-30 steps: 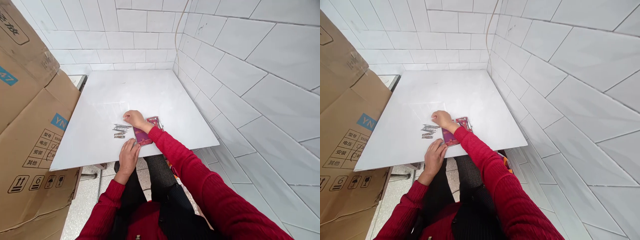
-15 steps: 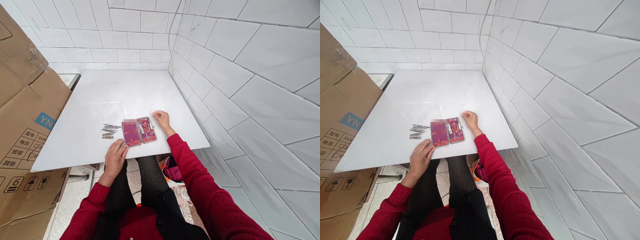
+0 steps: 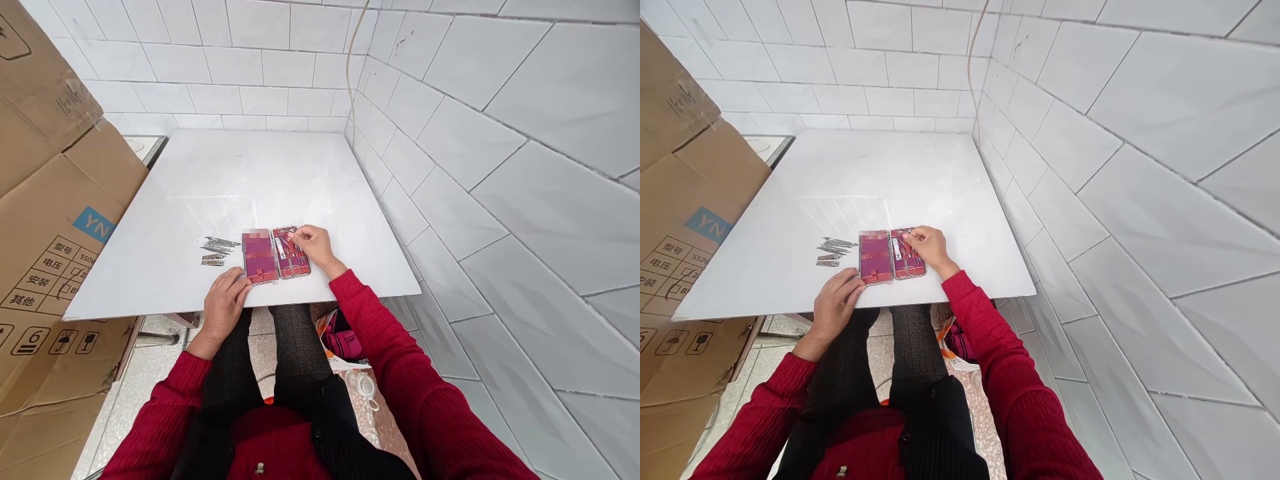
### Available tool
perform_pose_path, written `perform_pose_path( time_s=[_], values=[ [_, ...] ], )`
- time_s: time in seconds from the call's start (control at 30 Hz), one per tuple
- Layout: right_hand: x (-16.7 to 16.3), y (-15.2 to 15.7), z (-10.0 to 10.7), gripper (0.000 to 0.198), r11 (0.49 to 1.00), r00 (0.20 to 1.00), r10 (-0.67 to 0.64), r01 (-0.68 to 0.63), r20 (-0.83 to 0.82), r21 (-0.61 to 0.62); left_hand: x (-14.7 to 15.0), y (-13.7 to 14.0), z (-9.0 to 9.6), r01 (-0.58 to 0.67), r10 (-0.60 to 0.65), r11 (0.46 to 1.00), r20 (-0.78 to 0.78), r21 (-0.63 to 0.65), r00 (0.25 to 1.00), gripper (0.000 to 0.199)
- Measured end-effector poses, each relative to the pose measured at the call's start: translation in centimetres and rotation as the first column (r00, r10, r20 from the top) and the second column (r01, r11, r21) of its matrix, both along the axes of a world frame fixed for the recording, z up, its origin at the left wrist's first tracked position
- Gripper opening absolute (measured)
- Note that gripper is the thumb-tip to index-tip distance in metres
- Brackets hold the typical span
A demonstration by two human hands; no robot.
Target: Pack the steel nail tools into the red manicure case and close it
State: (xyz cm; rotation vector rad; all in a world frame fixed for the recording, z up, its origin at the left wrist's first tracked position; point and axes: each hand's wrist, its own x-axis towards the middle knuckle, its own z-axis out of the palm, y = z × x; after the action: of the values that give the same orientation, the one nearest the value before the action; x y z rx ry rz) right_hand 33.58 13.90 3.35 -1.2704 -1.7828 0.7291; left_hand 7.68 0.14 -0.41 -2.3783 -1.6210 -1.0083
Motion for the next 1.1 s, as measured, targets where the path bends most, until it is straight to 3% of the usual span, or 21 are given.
perform_pose_path(
  time_s=[0.1,0.2,0.37,0.57,0.7,0.8,0.93,1.1],
  values=[
    [-1.1,-1.8,0.4,0.039,0.998,0.962,0.038,-0.051,0.272,0.039,0.0,-0.1,0.2,-0.006,0.006,1.0,-0.004,-0.027,1.0,0.03],
    [-2.1,-3.0,1.0,0.032,0.996,0.846,0.034,-0.072,0.531,0.052,0.0,-0.1,0.3,-0.007,0.006,0.999,-0.008,-0.033,1.0,0.03],
    [-3.4,-3.8,2.1,0.024,0.995,0.696,0.007,-0.075,0.718,0.063,0.0,-0.1,0.3,-0.008,0.008,1.0,-0.023,-0.017,1.0,0.03],
    [-3.0,-5.9,3.4,0.021,0.997,0.646,0.002,-0.059,0.764,0.048,0.1,0.0,0.2,-0.003,0.004,1.0,-0.03,0.022,1.0,0.031],
    [0.1,-7.4,3.6,0.018,1.0,0.722,-0.03,0.018,0.691,0.024,0.0,-0.1,0.2,0.001,-0.001,1.0,-0.029,0.002,1.0,0.031],
    [2.7,-7.1,3.5,0.017,0.99,0.774,-0.134,0.126,0.619,0.056,-0.1,0.0,0.0,0.006,-0.006,1.0,-0.024,-0.004,1.0,0.032],
    [4.6,-5.1,2.7,0.017,0.954,0.71,-0.289,0.269,0.642,0.131,-0.1,0.1,0.0,0.002,-0.002,1.0,-0.013,0.004,1.0,0.032],
    [5.1,-3.2,1.0,0.018,0.956,0.643,-0.27,0.269,0.717,0.119,0.0,0.1,0.1,0.0,0.0,1.0,-0.016,0.003,1.0,0.032]
  ],
)
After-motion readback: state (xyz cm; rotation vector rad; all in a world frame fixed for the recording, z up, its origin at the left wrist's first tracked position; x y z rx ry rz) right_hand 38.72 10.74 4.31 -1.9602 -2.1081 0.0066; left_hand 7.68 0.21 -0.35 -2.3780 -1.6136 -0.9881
